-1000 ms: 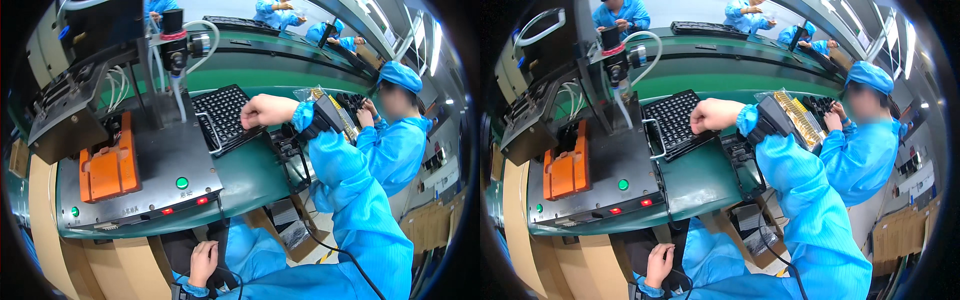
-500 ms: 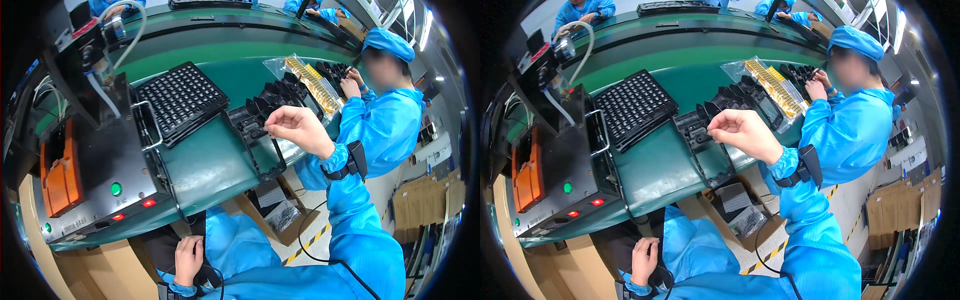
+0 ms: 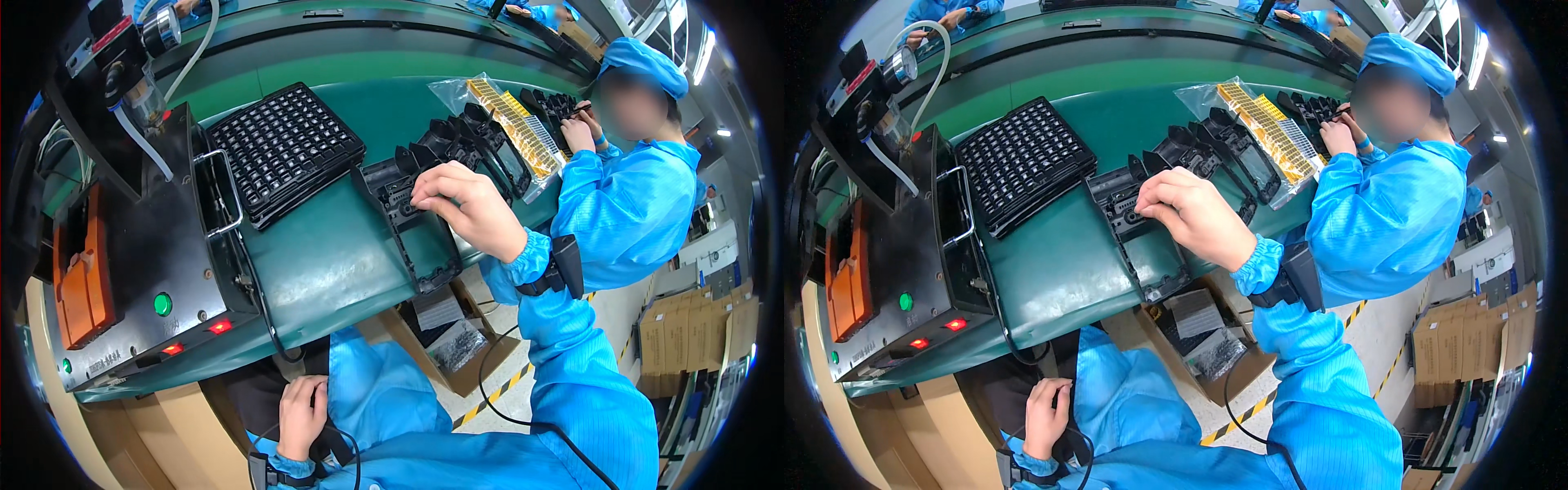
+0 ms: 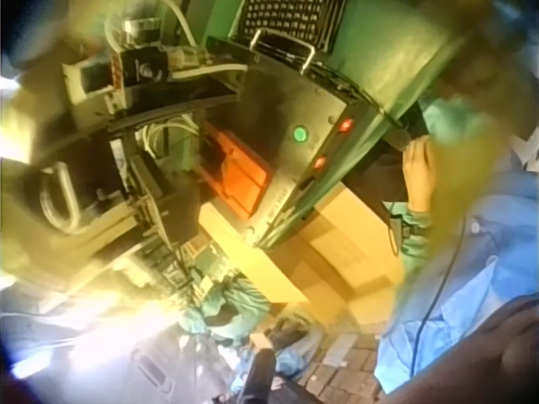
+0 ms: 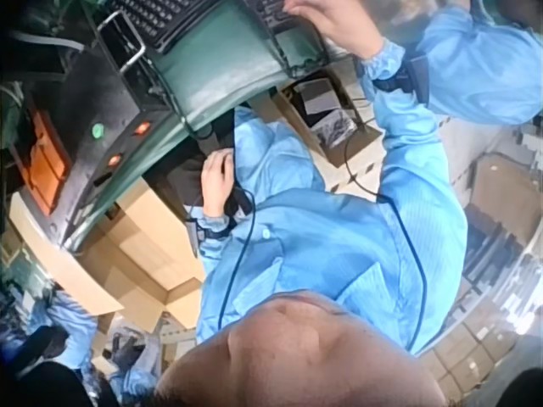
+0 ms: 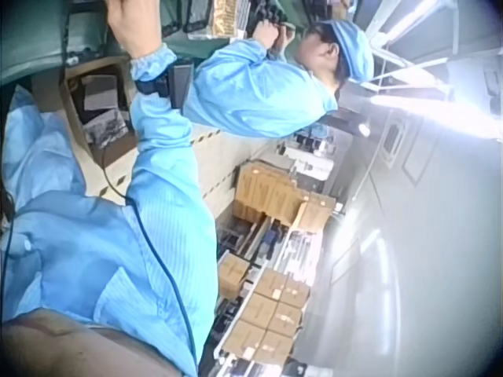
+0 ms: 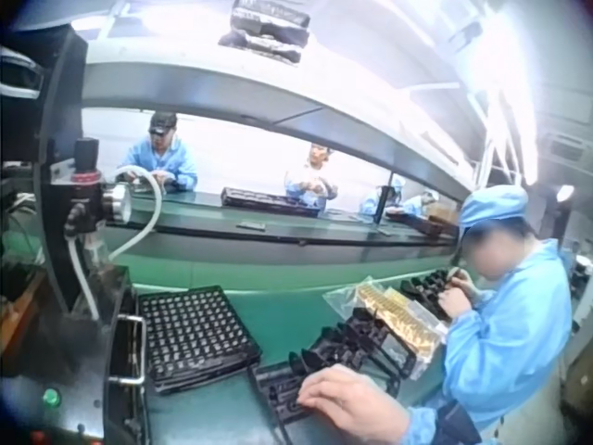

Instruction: The recorder is assembling electronic components using a press machine at a factory workstation.

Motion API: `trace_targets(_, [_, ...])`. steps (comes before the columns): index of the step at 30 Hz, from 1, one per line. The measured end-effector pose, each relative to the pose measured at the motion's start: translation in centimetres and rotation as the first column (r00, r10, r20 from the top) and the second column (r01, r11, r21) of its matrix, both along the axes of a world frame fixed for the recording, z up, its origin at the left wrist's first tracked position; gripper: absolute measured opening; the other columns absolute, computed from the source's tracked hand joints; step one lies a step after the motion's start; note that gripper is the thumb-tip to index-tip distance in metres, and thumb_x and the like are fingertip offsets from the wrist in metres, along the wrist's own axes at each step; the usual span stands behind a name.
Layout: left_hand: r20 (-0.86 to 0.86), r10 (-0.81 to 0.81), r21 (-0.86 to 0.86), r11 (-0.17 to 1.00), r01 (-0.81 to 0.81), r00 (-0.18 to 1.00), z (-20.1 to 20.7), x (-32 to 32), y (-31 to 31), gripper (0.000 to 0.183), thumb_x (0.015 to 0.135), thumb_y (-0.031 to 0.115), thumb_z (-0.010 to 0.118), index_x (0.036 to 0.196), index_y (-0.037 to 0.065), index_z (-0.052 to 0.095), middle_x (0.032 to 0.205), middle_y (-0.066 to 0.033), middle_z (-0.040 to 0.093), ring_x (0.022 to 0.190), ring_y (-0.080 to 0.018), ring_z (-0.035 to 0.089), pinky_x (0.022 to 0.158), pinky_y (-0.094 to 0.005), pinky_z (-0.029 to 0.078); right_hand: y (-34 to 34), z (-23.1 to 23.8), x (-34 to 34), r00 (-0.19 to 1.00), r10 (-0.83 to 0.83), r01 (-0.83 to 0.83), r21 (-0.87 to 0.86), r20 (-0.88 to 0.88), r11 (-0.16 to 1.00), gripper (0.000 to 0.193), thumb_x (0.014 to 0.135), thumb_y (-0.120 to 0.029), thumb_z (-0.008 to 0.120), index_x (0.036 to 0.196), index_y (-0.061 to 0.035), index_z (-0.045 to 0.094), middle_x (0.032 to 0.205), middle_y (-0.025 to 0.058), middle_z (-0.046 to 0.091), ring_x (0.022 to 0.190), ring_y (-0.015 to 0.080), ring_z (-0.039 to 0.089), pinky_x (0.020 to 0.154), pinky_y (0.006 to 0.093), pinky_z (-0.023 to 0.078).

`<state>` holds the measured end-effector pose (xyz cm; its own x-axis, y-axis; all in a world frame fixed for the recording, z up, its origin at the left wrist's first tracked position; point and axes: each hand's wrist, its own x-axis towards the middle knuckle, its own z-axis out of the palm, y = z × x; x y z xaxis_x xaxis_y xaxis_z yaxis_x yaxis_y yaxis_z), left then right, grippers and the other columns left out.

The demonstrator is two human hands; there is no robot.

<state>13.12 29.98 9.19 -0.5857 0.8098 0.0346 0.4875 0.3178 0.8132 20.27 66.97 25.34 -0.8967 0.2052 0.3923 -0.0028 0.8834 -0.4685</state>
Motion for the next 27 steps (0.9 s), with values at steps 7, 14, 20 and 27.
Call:
trace_targets(7, [-0.009, 0.011, 0.012, 1.000, -0.011, 1.000, -0.3, -0.1, -0.6, 0.011, 0.088, 0.006, 0.061, 0.097, 0.003, 0.067, 0.095, -0.0140, 0.068, 0.087, -0.0351, 0.063, 0.078, -0.0412, 0.049, 0.3, 0.6, -0.3, 0.998, 0.013, -0.016, 0.041, 0.067, 0.999, 0.007, 0.084, -0.004, 0.068, 0.091, -0.0004, 0.068, 0.096, 0.0105, 0.067, 0.096, 0.0300, 0.063, 0.086, 0.0381, 0.051])
trace_targets(14, [-0.006, 0.019, 0.006, 1.000, -0.019, 1.000, 0.2, -0.2, -0.6, 0.011, 0.091, 0.006, 0.060, 0.097, 0.001, 0.067, 0.094, -0.0159, 0.067, 0.088, -0.0357, 0.064, 0.079, -0.0400, 0.050, 0.4, 1.1, -0.5, 0.996, 0.002, -0.003, 0.006, 0.092, 1.000, 0.008, 0.084, -0.003, 0.068, 0.091, -0.0006, 0.068, 0.094, 0.0109, 0.068, 0.091, 0.0294, 0.065, 0.082, 0.0378, 0.053])
trace_targets(20, [-0.013, 0.026, 0.023, 0.999, -0.025, 1.000, -0.1, -0.2, -0.8, 0.010, 0.091, 0.005, 0.059, 0.097, 0.000, 0.067, 0.094, -0.0160, 0.067, 0.088, -0.0357, 0.064, 0.079, -0.0397, 0.050, 0.5, 0.7, -0.4, 0.997, 0.002, 0.000, -0.028, 0.073, 1.000, 0.008, 0.083, -0.003, 0.068, 0.091, -0.0004, 0.069, 0.093, 0.0108, 0.068, 0.091, 0.0284, 0.066, 0.080, 0.0365, 0.054])
trace_targets(27, [-0.003, 0.033, 0.015, 0.999, -0.033, 0.999, -0.1, -0.3, -0.9, 0.010, 0.091, 0.005, 0.060, 0.097, 0.000, 0.066, 0.094, -0.0166, 0.067, 0.088, -0.0364, 0.064, 0.079, -0.0399, 0.050, 0.0, 0.9, -0.6, 0.992, -0.062, 0.075, -0.116, 0.112, 0.990, 0.009, 0.083, -0.002, 0.069, 0.091, 0.0008, 0.070, 0.094, 0.0117, 0.069, 0.088, 0.0251, 0.067, 0.080, 0.0347, 0.054])
